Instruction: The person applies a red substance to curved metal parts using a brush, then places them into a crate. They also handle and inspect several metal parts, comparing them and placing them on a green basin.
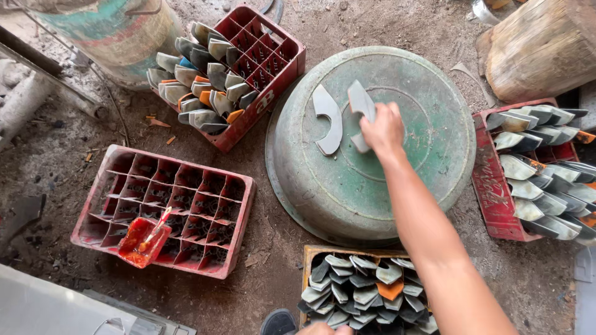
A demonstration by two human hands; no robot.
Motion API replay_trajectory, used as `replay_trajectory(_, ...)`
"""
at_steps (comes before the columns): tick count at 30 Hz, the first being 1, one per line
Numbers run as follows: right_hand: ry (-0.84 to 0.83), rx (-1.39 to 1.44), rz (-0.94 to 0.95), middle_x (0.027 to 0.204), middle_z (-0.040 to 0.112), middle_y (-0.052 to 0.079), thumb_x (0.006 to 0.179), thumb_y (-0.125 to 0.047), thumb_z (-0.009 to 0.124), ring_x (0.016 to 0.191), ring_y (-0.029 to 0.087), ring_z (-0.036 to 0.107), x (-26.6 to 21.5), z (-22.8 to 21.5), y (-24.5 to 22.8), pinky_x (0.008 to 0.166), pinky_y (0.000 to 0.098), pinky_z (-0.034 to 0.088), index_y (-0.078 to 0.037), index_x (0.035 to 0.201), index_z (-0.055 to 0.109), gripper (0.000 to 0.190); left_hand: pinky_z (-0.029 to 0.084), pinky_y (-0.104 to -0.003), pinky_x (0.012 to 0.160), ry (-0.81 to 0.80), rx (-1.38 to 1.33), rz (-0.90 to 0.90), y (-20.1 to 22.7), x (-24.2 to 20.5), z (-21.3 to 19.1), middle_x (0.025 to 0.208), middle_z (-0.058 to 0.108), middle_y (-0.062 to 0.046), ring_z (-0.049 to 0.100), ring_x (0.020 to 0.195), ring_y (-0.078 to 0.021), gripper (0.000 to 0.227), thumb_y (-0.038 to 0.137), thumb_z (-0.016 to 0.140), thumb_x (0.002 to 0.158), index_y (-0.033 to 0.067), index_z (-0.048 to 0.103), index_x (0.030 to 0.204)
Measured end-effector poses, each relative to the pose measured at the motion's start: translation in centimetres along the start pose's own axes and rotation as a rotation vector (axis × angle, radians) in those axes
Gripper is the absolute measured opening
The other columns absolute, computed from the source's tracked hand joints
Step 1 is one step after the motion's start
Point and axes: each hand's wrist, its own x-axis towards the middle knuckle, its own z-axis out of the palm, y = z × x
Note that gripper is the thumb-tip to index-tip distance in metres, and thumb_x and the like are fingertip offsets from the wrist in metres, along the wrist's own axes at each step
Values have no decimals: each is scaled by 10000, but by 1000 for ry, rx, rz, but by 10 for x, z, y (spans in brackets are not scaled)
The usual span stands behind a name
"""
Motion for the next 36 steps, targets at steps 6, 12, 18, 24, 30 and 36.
replay_trajectory(6, -97, 51, 19, 1195, 668, 205, 764, -309, 901, 1068, 343, 664, 35, 26, 4, 917, 436, 537, -29, 1222, 721, 566, 237, -350, 348, 540, -40, 7, 63, 16, -79, 389, 340, -27, 310, 321, -131, 663, 291, 894, 751, 115, 311, 488)
replay_trajectory(12, -138, 712, 41, 1070, 723, 65, 809, -206, 856, 782, 113, 706, 9, 5, 71, 615, 290, 570, -5, 1293, 597, 585, 299, -267, 351, 449, -444, -223, 135, 26, -155, 423, 464, 6, 386, 370, -67, 564, 244, 997, 639, 105, 460, 539)
replay_trajectory(18, -179, 683, 122, 782, 719, 41, 955, -211, 720, 594, 109, 653, -80, -49, 107, 542, 266, 521, 5, 1017, 745, 226, 407, -221, 398, 435, -357, 4, 176, 32, -187, 663, 563, -40, 498, 420, -44, 345, 193, 896, 691, 44, 595, 769)
replay_trajectory(24, -164, 375, 189, 607, 616, 34, 1032, -356, 679, 515, 109, 582, -186, -146, 163, 502, 290, 465, -18, 838, 739, 394, 453, -221, 410, 231, -536, -178, 192, 9, -193, 626, 662, 0, 574, 449, -39, 108, 148, 739, 891, 49, 716, 927)
replay_trajectory(30, -416, 327, 627, 714, 694, 87, 1002, -372, 705, 569, 145, 627, -270, -220, 243, 534, 315, 518, -16, 876, 736, 378, 359, -251, 419, 286, -298, -2, 198, -14, -191, 510, 481, 32, 440, 472, -18, 418, 159, 565, 1069, 43, 493, 675)
replay_trajectory(36, -670, 379, 449, 959, 822, 85, 949, -144, 657, 869, 136, 775, -339, -166, 252, 819, 320, 594, -63, 1124, 757, 217, 328, -390, 429, 258, -152, 10, 202, -17, -167, 528, 461, -118, 427, 470, -217, 415, 177, 580, 1053, 13, 464, 689)
